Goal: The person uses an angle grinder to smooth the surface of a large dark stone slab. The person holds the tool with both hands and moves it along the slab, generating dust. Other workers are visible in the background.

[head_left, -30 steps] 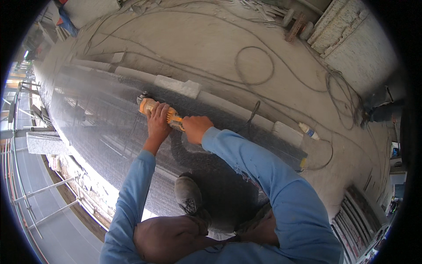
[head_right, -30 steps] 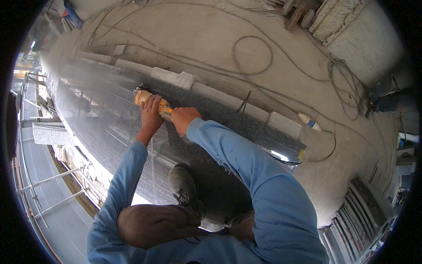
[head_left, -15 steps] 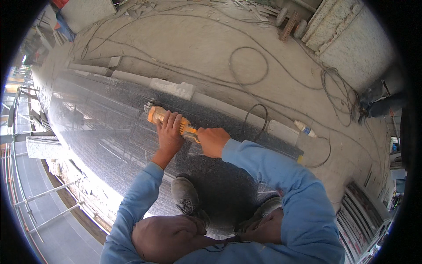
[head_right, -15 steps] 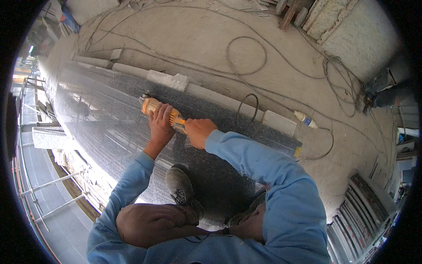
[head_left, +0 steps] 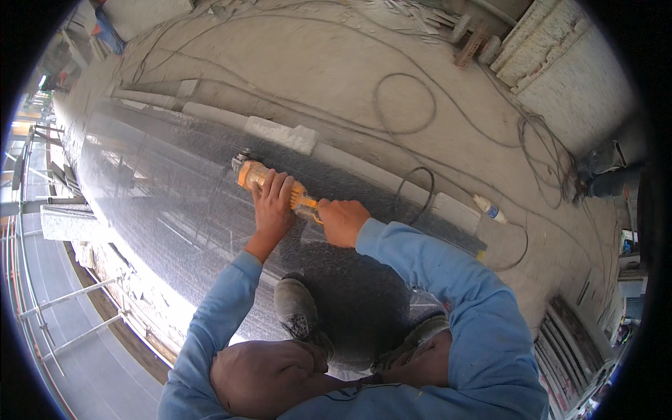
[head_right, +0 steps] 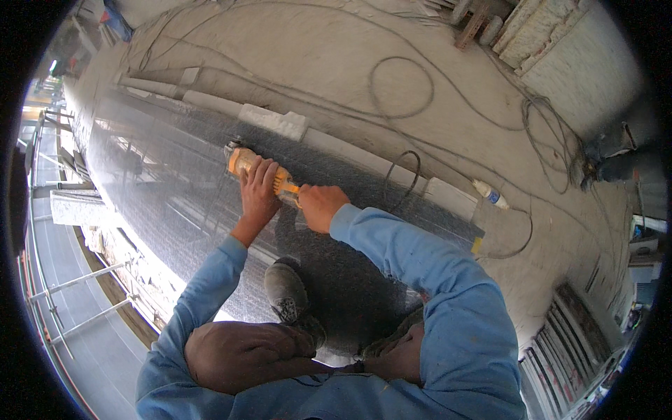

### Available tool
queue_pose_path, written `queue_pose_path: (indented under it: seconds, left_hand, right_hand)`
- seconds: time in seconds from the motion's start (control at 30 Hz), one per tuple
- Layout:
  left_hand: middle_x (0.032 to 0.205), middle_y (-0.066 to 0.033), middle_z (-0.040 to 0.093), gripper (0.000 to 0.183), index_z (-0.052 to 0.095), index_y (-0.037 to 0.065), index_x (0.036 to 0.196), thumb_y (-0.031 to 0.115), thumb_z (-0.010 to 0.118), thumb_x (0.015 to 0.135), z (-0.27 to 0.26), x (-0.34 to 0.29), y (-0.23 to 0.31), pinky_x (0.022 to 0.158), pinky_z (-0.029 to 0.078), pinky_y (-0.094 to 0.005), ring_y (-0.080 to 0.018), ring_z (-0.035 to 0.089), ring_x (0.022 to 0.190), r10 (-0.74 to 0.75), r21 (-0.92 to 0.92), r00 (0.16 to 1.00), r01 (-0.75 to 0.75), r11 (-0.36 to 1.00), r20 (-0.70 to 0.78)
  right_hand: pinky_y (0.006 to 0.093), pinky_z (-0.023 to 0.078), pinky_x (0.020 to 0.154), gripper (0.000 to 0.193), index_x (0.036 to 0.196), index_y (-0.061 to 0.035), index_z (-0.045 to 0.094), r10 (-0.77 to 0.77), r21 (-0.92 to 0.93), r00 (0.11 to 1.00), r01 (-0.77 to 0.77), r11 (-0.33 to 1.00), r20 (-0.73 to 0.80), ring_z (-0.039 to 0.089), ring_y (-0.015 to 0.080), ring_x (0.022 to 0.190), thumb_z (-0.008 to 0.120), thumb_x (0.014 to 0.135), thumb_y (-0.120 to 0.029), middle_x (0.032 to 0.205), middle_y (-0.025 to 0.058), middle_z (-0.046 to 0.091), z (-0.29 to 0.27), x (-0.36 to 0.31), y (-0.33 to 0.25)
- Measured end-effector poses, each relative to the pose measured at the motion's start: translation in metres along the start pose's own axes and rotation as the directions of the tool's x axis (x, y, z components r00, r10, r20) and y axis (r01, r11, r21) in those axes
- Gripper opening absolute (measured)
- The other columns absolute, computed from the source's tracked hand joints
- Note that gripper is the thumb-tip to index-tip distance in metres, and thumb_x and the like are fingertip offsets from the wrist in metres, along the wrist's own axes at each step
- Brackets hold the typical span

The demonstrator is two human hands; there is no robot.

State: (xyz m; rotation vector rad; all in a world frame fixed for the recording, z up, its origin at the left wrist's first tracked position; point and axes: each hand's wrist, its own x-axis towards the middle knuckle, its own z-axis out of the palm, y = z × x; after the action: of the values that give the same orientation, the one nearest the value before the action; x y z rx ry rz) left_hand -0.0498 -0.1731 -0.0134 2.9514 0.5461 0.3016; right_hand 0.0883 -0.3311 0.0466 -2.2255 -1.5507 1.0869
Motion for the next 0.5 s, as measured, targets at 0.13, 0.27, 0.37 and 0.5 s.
queue_pose_path:
  seconds: [0.13, 0.27, 0.37, 0.5]
  left_hand:
    - [0.135, -0.0078, 0.054, 0.079, 0.051, 0.013, 0.133, 0.009, 0.084, 0.062, 0.007, 0.0, -0.011, 0.108, 0.03, -0.0692, -0.0344, 0.042, 0.139, 0.007, 0.026, 1.0, -0.006, 1.0, -0.009]
    - [0.135, -0.0075, 0.053, 0.079, 0.05, 0.013, 0.134, 0.009, 0.084, 0.062, 0.01, 0.001, -0.019, 0.108, 0.029, -0.0693, -0.0338, 0.042, 0.139, 0.012, 0.01, 0.999, -0.012, 1.0, -0.043]
    - [0.135, -0.0075, 0.054, 0.078, 0.051, 0.013, 0.133, 0.011, 0.085, 0.063, 0.01, 0.002, -0.023, 0.109, 0.029, -0.0684, -0.0336, 0.041, 0.139, -0.005, 0.024, 1.0, 0.005, 1.0, -0.009]
    - [0.135, -0.0077, 0.054, 0.078, 0.051, 0.013, 0.133, 0.012, 0.086, 0.063, 0.01, 0.005, -0.029, 0.109, 0.029, -0.0671, -0.0329, 0.042, 0.139, 0.004, 0.045, 1.0, -0.003, 0.999, -0.023]
  right_hand:
    - [0.0462, 0.058, 0.076, 0.025, 0.107, 0.0038, 0.057, 0.006, 0.001, 1.0, -0.006, 1.0, -0.007, 0.072, 0.0376, 0.086, 0.062, 0.086, -0.008, 0.092, 0.0227, 0.072, 0.005, 0.009, -0.001]
    - [0.0459, 0.057, 0.076, 0.025, 0.108, 0.0029, 0.057, 0.007, -0.011, 1.0, -0.007, 1.0, -0.001, 0.072, 0.0378, 0.087, 0.063, 0.086, -0.008, 0.093, 0.023, 0.071, 0.007, 0.017, -0.003]
    - [0.046, 0.057, 0.077, 0.025, 0.108, 0.0024, 0.057, 0.001, -0.003, 1.0, -0.001, 1.0, -0.011, 0.072, 0.0377, 0.088, 0.063, 0.085, -0.008, 0.094, 0.0231, 0.071, 0.007, 0.022, -0.004]
    - [0.0455, 0.058, 0.081, 0.026, 0.108, 0.0022, 0.059, 0.013, 0.001, 1.0, -0.013, 1.0, -0.018, 0.072, 0.0353, 0.093, 0.068, 0.085, -0.008, 0.099, 0.0214, 0.072, 0.007, 0.028, -0.006]
